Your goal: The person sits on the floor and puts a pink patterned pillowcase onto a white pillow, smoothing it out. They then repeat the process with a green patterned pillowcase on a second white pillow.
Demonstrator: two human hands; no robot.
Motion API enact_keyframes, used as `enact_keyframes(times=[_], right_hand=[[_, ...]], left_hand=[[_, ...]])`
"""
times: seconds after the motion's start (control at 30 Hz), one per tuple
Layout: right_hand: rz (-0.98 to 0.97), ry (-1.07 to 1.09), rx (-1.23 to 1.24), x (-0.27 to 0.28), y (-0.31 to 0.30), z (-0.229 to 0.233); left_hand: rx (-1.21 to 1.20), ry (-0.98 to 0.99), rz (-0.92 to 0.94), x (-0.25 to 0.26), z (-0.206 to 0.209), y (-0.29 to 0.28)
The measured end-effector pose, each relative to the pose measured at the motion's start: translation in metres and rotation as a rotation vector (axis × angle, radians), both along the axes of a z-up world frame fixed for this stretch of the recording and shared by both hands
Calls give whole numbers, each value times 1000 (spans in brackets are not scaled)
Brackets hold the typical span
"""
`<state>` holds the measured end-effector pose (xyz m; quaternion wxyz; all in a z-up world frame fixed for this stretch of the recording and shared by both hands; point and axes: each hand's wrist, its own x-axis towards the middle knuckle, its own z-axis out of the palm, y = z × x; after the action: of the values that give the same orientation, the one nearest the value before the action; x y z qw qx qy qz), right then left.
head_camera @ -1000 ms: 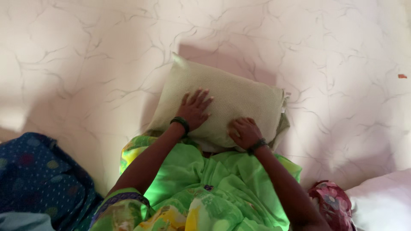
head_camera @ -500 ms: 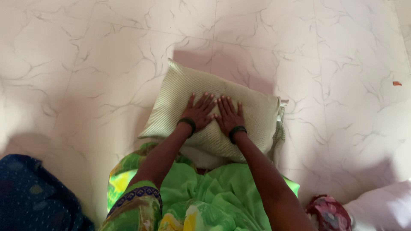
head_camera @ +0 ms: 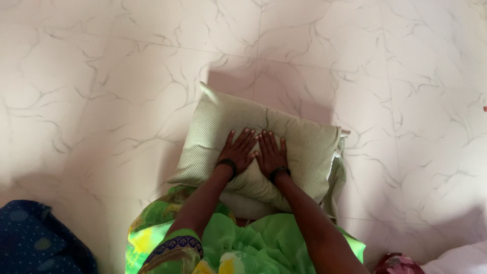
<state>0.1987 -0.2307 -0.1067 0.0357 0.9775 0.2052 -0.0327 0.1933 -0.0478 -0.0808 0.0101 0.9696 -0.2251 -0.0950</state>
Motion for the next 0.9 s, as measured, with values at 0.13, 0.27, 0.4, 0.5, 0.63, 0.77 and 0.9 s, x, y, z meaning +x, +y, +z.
enact_keyframes(times=[0.13, 0.27, 0.4, 0.5, 0.63, 0.77, 0.9], right_hand=[[-14, 18, -1, -12, -3, 19], [-60, 5, 161, -9, -11, 37], [-253, -54, 288, 34, -12, 64], [-349, 73, 206, 57, -20, 69], [-311, 86, 138, 23, -32, 34], [-272, -22, 116, -12, -33, 8], [-320, 32, 131, 17, -25, -6]], left_hand=[[-21, -73, 10, -11, 10, 1], [-114, -22, 53, -8, 23, 8], [-172, -61, 154, 39, 44, 13], [-148, 13, 240, 49, 47, 23], [-76, -66, 228, 21, 27, 22], [-51, 31, 249, -4, 19, 20], [-90, 21, 268, 10, 6, 18]])
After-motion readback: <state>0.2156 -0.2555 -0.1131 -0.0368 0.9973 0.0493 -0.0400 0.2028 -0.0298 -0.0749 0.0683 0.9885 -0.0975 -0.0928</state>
